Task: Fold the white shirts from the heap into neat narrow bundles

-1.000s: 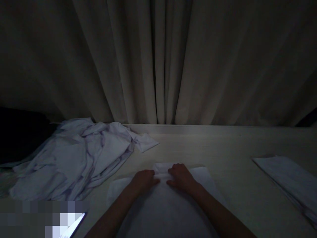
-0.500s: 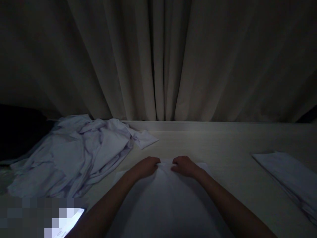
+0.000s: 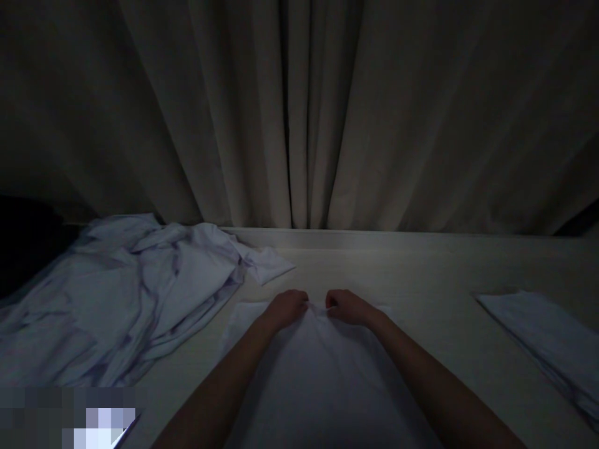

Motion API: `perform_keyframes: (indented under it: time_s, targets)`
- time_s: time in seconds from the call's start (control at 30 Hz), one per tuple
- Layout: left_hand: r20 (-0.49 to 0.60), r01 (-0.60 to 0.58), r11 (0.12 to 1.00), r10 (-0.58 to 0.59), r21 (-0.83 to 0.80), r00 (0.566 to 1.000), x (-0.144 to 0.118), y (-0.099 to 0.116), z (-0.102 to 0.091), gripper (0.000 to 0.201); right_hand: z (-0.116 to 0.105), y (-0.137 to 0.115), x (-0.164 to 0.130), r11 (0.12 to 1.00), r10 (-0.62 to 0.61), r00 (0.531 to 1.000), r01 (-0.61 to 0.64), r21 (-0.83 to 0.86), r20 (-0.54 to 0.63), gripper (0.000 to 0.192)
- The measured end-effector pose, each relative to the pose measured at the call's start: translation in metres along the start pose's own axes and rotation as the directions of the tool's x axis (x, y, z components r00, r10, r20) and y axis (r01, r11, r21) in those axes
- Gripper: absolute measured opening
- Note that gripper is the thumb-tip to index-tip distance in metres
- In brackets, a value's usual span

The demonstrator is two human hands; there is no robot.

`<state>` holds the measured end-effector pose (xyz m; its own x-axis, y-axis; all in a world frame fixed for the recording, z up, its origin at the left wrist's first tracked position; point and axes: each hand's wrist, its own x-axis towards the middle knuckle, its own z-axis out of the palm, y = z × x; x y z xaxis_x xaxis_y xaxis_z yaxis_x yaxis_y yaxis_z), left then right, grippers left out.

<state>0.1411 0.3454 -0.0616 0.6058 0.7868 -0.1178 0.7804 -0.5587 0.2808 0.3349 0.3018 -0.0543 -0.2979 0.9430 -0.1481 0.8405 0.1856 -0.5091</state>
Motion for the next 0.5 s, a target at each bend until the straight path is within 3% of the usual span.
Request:
perform_keyframes:
  time_s: [0.17,0.3,0.4,0.5]
  targets:
    - [-0.07,-0.103,0.995,0.102,-0.009,0.992,-0.048,0.011,-0.019,0.02,0.007,-0.021,-0.036,0.993,-0.072,0.997,0.071,-0.091,-0.014,0.017]
    - [0.024,-0.202,0.979,0.201,0.039,0.979,-0.094,0.022,-0.022,0.019,0.01,-0.033,-0.064,0.956,-0.139,0.989,0.145,-0.254,0.042,0.021]
    - [0.084,-0.224,0.964,0.213,0.145,0.973,-0.105,0.017,-0.013,0.022,0.011,-0.034,-0.072,0.948,-0.13,0.99,0.139,-0.285,0.051,0.018]
    - [0.062,-0.157,0.958,0.146,0.241,0.987,-0.1,0.001,-0.01,0.02,0.008,-0.031,-0.069,0.946,-0.085,0.996,0.093,-0.31,0.038,0.019]
